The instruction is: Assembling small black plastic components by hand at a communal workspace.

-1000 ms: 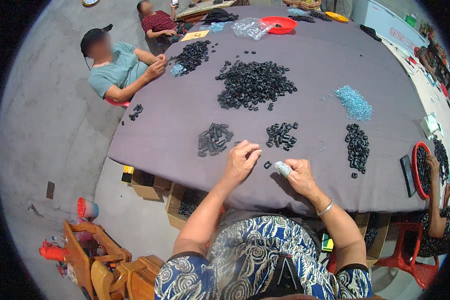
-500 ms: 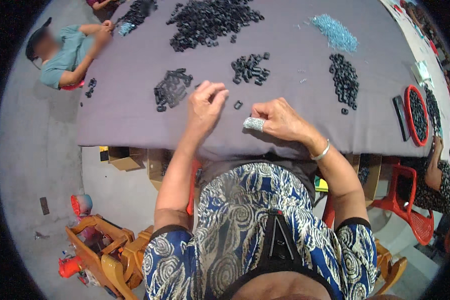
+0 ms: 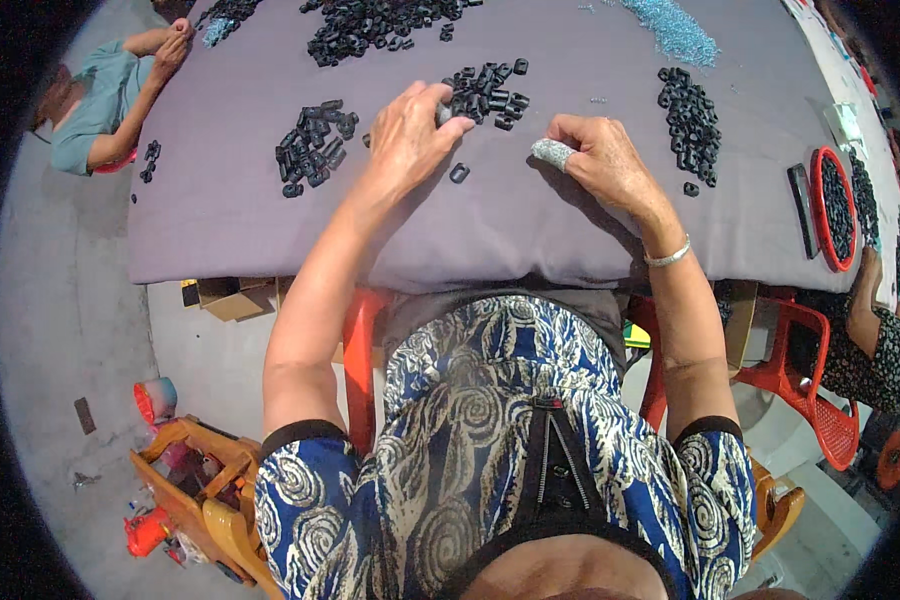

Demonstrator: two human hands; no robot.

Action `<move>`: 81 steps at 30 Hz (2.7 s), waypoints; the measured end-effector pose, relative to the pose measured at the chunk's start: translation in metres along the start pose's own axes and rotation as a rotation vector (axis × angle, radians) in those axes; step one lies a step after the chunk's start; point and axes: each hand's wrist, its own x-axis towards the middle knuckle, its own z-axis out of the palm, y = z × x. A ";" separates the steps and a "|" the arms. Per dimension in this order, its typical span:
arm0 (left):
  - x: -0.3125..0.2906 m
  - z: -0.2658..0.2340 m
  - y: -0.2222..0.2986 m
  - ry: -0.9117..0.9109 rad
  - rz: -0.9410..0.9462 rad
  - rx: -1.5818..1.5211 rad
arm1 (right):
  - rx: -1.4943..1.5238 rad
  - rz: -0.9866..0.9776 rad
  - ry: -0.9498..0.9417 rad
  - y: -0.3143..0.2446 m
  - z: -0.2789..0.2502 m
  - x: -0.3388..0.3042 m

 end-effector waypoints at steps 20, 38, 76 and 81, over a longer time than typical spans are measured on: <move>0.018 0.023 0.008 0.044 0.092 -0.090 | 0.016 0.136 0.016 0.007 0.000 0.007; 0.010 0.018 0.020 0.040 0.099 -0.115 | 0.215 -0.051 0.183 0.008 0.010 0.007; -0.057 -0.028 0.039 -0.101 -0.044 -0.146 | 0.676 0.135 0.075 -0.003 0.004 0.002; -0.040 -0.008 0.024 0.000 0.081 -0.229 | 0.597 0.186 0.151 -0.001 0.007 0.004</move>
